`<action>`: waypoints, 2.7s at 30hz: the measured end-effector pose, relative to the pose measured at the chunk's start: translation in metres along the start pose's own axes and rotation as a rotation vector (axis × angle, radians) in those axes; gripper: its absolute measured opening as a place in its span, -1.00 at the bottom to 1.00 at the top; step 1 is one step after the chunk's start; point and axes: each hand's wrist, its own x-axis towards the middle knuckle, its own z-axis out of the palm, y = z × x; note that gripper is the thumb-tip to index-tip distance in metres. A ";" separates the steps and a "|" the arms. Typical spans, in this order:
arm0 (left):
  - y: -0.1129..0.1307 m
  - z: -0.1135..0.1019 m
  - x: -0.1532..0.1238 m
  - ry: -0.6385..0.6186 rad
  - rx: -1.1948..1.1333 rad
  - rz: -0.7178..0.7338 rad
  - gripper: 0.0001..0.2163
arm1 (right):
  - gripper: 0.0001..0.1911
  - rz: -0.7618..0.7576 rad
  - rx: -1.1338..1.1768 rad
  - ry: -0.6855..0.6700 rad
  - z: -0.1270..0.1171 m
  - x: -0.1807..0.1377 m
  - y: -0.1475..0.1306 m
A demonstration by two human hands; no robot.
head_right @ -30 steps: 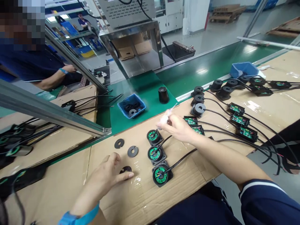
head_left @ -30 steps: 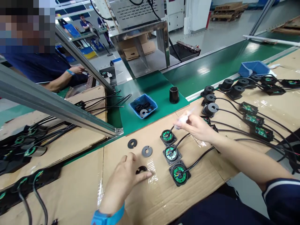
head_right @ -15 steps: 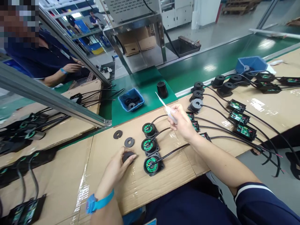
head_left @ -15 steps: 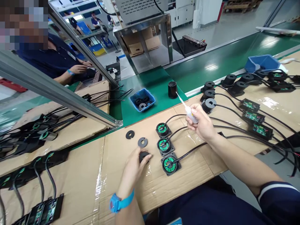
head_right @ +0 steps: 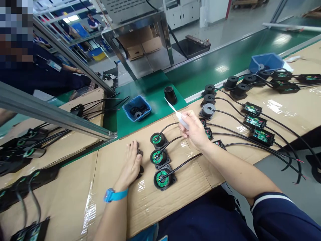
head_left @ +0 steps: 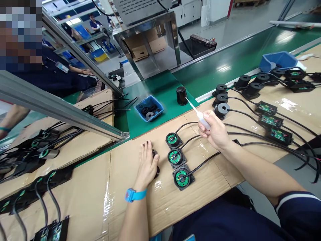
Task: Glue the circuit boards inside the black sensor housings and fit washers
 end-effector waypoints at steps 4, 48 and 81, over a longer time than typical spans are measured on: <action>0.024 0.002 -0.019 0.064 -0.068 0.078 -0.20 | -0.51 0.004 0.028 0.004 0.000 -0.001 -0.002; 0.118 0.026 -0.120 0.394 -0.193 0.503 -0.55 | -0.63 -0.392 -0.319 -0.322 0.002 -0.103 -0.002; 0.121 0.026 -0.119 0.422 -0.127 0.538 -0.51 | -0.55 -0.389 -0.360 -0.409 0.005 -0.103 -0.007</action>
